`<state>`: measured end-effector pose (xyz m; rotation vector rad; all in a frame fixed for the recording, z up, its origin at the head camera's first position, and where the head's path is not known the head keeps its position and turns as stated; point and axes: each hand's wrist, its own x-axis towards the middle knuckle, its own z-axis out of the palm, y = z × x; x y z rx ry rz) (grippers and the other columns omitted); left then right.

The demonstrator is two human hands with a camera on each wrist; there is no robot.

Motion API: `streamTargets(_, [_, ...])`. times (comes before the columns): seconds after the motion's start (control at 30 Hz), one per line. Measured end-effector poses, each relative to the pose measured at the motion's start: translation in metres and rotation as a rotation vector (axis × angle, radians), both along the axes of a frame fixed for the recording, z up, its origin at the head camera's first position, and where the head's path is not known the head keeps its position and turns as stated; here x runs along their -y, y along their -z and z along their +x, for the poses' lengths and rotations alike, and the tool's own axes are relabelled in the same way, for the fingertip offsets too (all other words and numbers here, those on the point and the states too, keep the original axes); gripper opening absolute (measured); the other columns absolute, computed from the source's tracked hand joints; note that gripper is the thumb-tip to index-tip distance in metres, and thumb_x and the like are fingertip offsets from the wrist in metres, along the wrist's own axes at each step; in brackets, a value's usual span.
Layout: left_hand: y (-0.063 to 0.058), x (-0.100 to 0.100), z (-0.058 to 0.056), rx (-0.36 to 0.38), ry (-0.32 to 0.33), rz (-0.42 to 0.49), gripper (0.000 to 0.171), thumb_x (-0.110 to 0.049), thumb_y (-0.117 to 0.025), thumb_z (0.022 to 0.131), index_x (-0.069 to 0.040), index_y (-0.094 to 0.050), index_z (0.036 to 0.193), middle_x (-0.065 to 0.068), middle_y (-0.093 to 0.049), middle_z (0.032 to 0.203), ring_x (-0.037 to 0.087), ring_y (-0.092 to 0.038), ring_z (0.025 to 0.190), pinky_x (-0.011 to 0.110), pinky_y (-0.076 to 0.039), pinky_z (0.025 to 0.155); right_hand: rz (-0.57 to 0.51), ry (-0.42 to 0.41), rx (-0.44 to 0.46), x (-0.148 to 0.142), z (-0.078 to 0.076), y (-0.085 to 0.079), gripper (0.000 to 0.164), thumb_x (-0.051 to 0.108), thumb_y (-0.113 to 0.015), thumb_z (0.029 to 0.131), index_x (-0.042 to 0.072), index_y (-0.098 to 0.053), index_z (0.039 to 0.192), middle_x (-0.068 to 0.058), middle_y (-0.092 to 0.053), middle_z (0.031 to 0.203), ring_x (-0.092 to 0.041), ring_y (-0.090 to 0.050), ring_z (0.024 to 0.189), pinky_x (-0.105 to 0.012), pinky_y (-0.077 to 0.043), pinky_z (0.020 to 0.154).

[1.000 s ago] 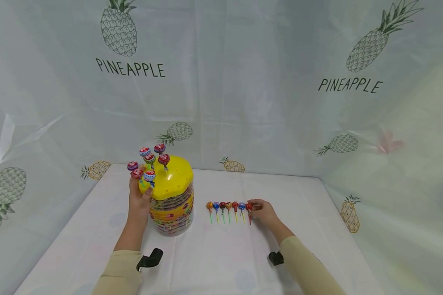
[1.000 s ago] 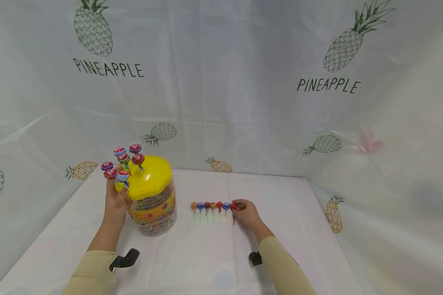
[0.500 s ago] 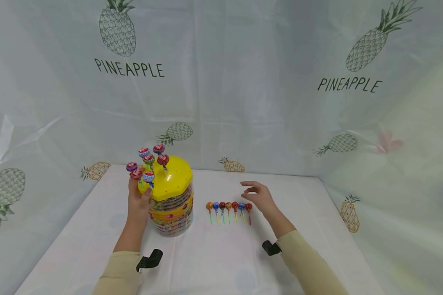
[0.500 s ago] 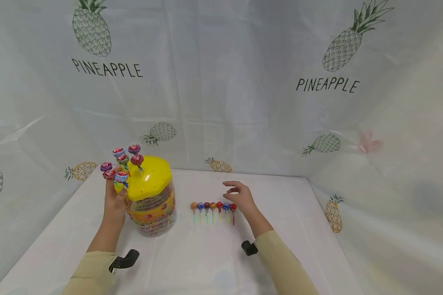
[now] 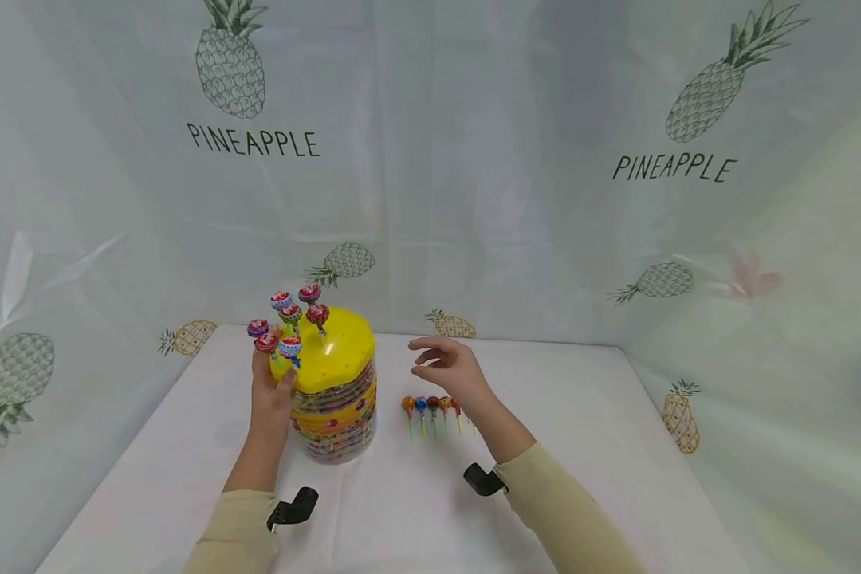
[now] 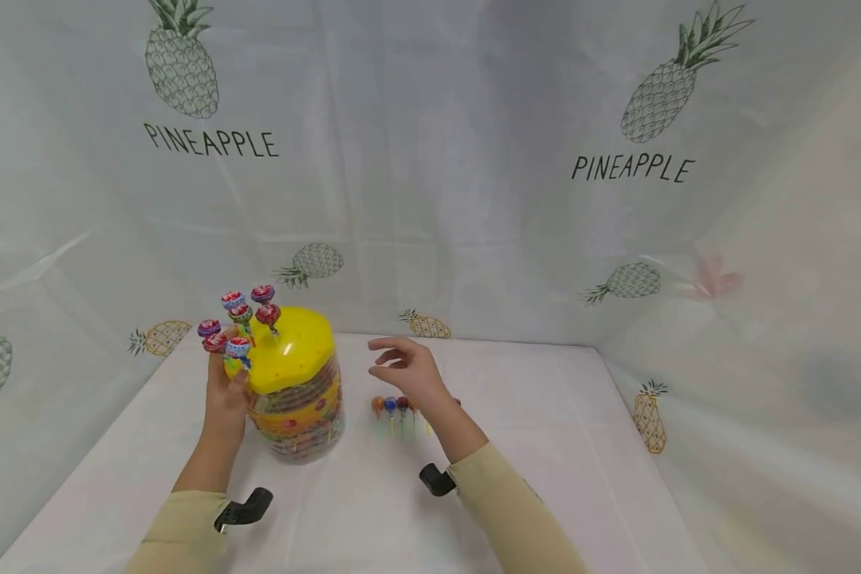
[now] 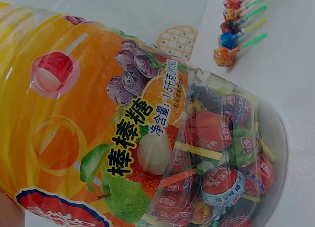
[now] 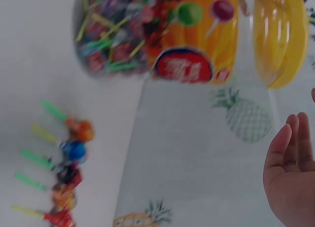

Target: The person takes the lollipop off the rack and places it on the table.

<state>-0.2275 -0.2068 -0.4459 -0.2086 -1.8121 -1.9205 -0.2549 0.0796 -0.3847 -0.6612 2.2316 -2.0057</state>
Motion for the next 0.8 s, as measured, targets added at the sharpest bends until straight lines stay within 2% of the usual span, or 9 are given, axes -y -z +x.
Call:
streamTargets(0.17, [0.002, 0.001, 0.000, 0.007, 0.007, 0.004, 0.059, -0.028, -0.053, 0.101, -0.027, -0.024, 0.152, -0.002, -0.031, 0.147, 0.014, -0.032, 0.132, 0.016, -0.029, 0.108, -0.057, -0.065, -0.094, 0.022, 0.009, -0.015, 0.033, -0.007, -0.068, 0.086, -0.008, -0.062, 0.119, -0.023, -0.058, 0.120, -0.046, -0.054, 0.103, -0.026, -0.053, 0.080])
streamTargets(0.27, [0.002, 0.001, 0.000, 0.013, -0.001, -0.003, 0.059, -0.027, -0.052, 0.101, -0.027, -0.024, 0.152, -0.004, -0.031, 0.146, 0.013, -0.032, 0.131, 0.015, -0.029, 0.107, -0.087, -0.094, -0.135, 0.034, 0.012, -0.023, 0.034, -0.009, -0.068, 0.086, -0.010, -0.061, 0.120, -0.027, -0.055, 0.121, -0.045, -0.054, 0.105, -0.036, -0.053, 0.087])
streamTargets(0.4, [0.002, 0.002, 0.000, 0.006, -0.005, -0.016, 0.060, -0.029, -0.052, 0.101, -0.026, -0.023, 0.153, -0.004, -0.030, 0.147, 0.014, -0.032, 0.131, 0.015, -0.029, 0.107, -0.143, -0.098, -0.168, 0.050, 0.015, -0.033, 0.035, -0.010, -0.067, 0.086, -0.009, -0.061, 0.121, -0.021, -0.056, 0.122, -0.041, -0.054, 0.108, -0.051, -0.048, 0.095])
streamTargets(0.47, [0.002, 0.002, 0.000, 0.007, -0.001, -0.015, 0.061, -0.030, -0.053, 0.101, -0.027, -0.022, 0.153, -0.003, -0.031, 0.147, 0.014, -0.033, 0.131, 0.015, -0.030, 0.106, -0.181, -0.111, -0.186, 0.057, 0.016, -0.037, 0.035, -0.012, -0.066, 0.086, -0.010, -0.060, 0.120, -0.018, -0.056, 0.124, -0.040, -0.054, 0.110, -0.053, -0.045, 0.097])
streamTargets(0.63, [0.001, 0.002, 0.001, 0.017, -0.006, -0.016, 0.060, -0.028, -0.052, 0.101, -0.029, -0.022, 0.153, -0.004, -0.030, 0.146, 0.014, -0.033, 0.130, 0.014, -0.032, 0.105, -0.224, -0.193, -0.245, 0.073, 0.018, -0.045, 0.033, -0.015, -0.065, 0.084, -0.016, -0.058, 0.116, -0.021, -0.053, 0.130, -0.029, -0.053, 0.117, -0.056, -0.042, 0.100])
streamTargets(0.8, [0.000, 0.001, 0.000, -0.003, 0.013, -0.002, 0.060, -0.025, -0.052, 0.101, -0.028, -0.024, 0.153, -0.003, -0.028, 0.149, 0.015, -0.032, 0.132, 0.016, -0.032, 0.106, -0.210, -0.230, -0.245, 0.085, 0.013, -0.047, 0.032, -0.015, -0.065, 0.085, -0.014, -0.060, 0.117, -0.021, -0.051, 0.133, -0.014, -0.052, 0.119, -0.053, -0.041, 0.103])
